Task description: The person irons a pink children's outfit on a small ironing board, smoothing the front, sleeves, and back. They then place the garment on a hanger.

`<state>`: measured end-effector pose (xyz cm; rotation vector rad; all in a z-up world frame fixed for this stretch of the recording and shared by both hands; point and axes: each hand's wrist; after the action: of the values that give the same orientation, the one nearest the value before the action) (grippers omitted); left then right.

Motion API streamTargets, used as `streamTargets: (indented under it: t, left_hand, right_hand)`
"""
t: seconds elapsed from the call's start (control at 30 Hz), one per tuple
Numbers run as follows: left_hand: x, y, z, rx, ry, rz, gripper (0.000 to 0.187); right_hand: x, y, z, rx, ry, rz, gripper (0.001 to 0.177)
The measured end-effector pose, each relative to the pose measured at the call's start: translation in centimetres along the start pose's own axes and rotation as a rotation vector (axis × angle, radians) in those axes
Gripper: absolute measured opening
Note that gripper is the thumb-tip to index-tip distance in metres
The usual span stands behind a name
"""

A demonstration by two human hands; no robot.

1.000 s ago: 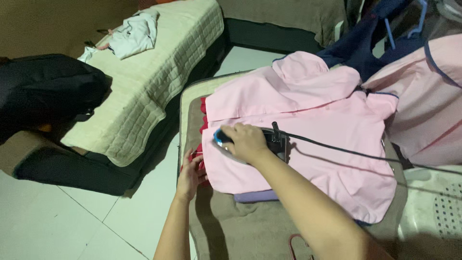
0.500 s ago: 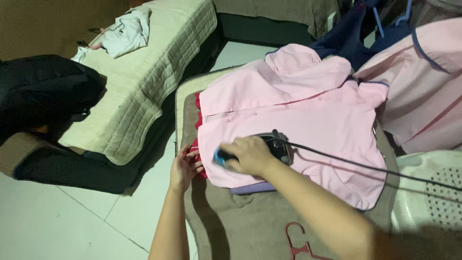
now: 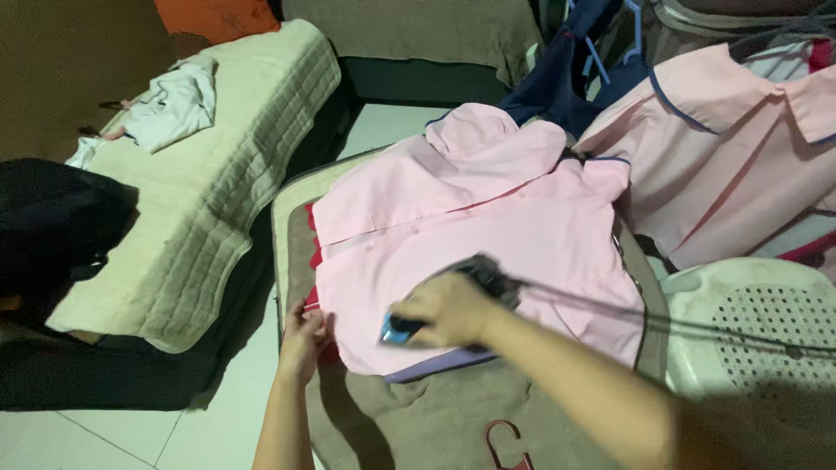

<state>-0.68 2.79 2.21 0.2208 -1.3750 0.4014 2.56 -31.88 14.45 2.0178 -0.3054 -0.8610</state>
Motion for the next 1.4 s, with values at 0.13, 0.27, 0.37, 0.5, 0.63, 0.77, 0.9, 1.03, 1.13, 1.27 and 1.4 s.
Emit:
streamTargets:
  t: [0.13,0.27,0.37,0.5,0.63,0.77,0.9,1.03,1.13,1.27,1.4]
  left_hand:
    - [-1.3,-1.3,0.9,-0.027,-0.243,-0.168,0.099]
    - [-2.2,-1.8,0.2,-0.004,-0.27,-0.177,0.101]
    - [-3.1,-1.6,0.0,-0.009,-0.257,-0.206,0.099]
    - [-3.5,-1.8,-0.8,-0.024,-0.246,-0.159,0.098]
    - [-3.6,-1.1,-1.4,0.002,-0.166,-0.165,0.101]
    - [-4.8,-0.4,-1.8,-0.014,-0.212,-0.149,0.101]
    - [-5.8,-0.4,-2.3,-0.015,-0.199,-0.105,0.099]
    - [-6.5,-0.6,-2.5,-0.005,-0.241,-0.137,0.098]
    - [-6.9,-0.5,-2.9,-0.005,-0.277,-0.148,0.098]
    - [-7.6,-0.2,-1.8,0.036,-0.283,-0.146,0.097]
    - [-7.9,-0.8,-2.3,0.055,-0.306,-0.161,0.098]
  right_hand:
    - [6.5,5.5,1.2,-0.019,-0.102,0.107,0.05]
    - [11.2,10.5,2.5,0.086,-0.473,0.272,0.041]
    - [12.1,11.1,2.6,0.208,-0.635,0.392,0.052]
    - [9.9,9.1,3.6,0.115,-0.399,0.161,0.047]
    - [9.6,8.0,4.3,0.143,-0.081,0.127,0.047]
    - [14.1,10.4,3.9,0.18,-0.202,0.193,0.046]
    - [16.4,11.4,3.4,0.323,-0.37,0.314,0.046]
    - [16.0,10.6,4.3,0.256,-0.226,0.184,0.044]
    - [16.6,10.8,4.7,0.253,-0.118,0.205,0.052]
    - [17.8,11.1,3.3,0.336,-0.347,0.312,0.045]
    - [16.2,10.3,4.2,0.362,-0.238,0.291,0.048]
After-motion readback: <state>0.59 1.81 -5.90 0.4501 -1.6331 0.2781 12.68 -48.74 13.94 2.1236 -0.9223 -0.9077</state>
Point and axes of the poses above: each hand's wrist, its own z-axis away from the middle knuckle, its own y-axis out of the back of the hand, x = y × z, and after that the axes turned 15 degrees about -y, right-handed
